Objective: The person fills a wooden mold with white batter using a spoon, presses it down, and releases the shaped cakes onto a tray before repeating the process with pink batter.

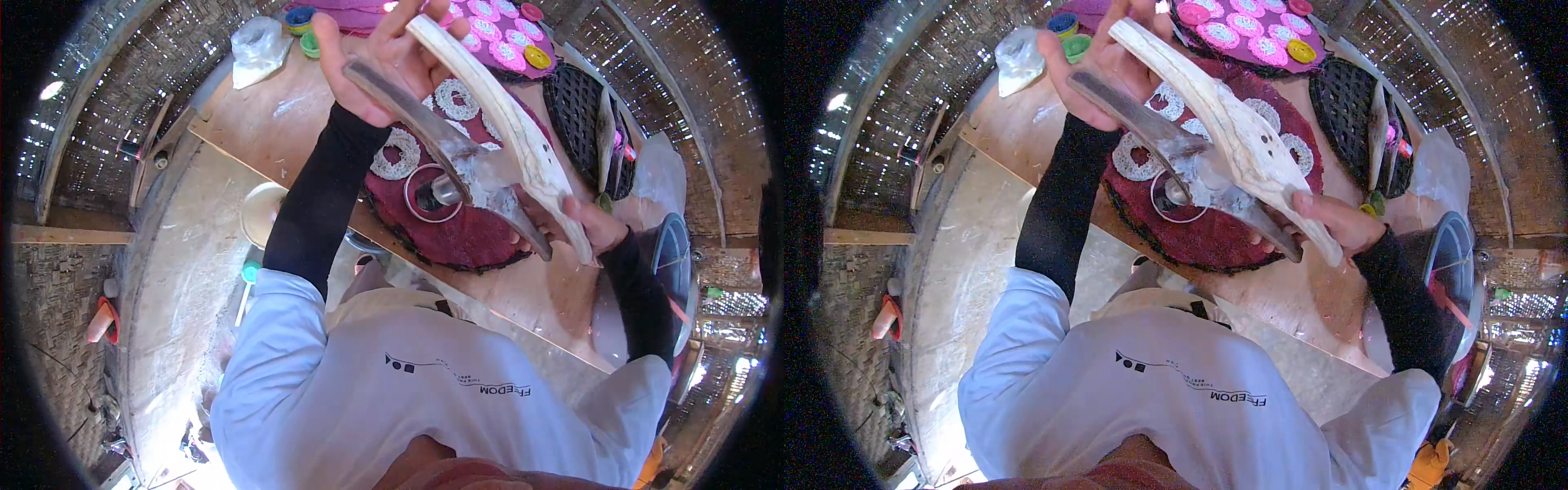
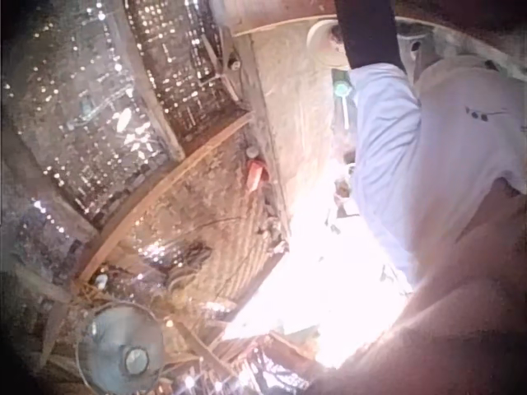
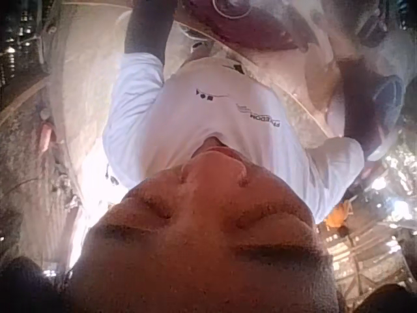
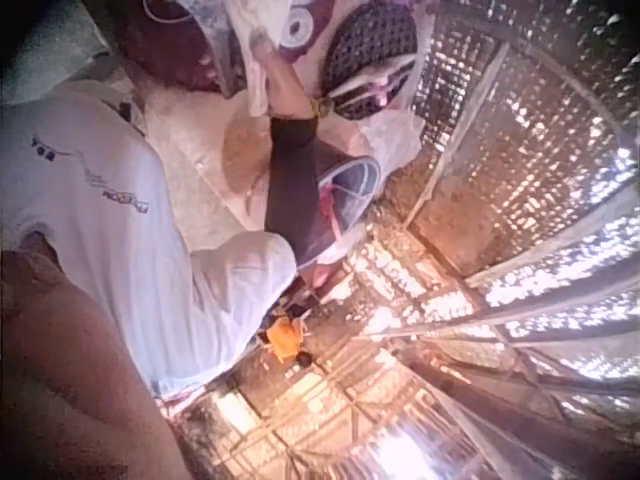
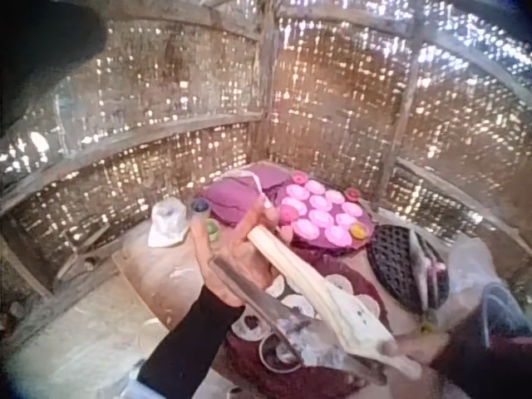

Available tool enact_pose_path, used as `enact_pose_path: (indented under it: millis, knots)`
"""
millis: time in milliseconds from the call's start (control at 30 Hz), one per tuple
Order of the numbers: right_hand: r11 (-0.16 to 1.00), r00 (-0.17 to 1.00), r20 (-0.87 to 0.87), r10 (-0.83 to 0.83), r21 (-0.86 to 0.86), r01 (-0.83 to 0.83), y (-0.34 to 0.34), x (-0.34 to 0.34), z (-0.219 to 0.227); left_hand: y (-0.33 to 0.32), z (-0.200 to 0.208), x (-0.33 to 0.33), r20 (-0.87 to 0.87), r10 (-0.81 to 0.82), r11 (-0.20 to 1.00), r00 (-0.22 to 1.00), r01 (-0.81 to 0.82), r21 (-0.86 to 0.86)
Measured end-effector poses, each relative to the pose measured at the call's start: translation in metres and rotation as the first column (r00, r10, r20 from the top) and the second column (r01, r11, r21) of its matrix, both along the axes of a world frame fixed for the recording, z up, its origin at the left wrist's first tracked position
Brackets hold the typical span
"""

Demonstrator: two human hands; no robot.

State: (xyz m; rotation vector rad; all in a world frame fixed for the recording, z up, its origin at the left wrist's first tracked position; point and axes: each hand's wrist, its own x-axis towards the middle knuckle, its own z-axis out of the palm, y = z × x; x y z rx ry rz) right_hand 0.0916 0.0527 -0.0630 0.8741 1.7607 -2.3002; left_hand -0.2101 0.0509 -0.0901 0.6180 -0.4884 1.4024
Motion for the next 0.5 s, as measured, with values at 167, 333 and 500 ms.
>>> enact_pose_path:
  millis: [167,333,500]
  knots:
    - [1.0,0.948,0.317,0.012,0.004,-0.014,0.007,-0.019,0.01,0.008,-0.047,-0.01,0.008,-0.004,0.998,1.0,0.003,0.056]
    - [0.99,0.972,0.21,0.102,0.072,-0.119,0.005,-0.038,0.001,-0.005,-0.056,-0.017,0.0,0.096,0.991,0.995,-0.095,-0.09]
    - [0.988,0.99,0.103,0.097,0.11,-0.108,0.003,-0.045,0.007,-0.007,-0.062,-0.025,0.017,0.074,0.991,0.997,-0.072,-0.11]
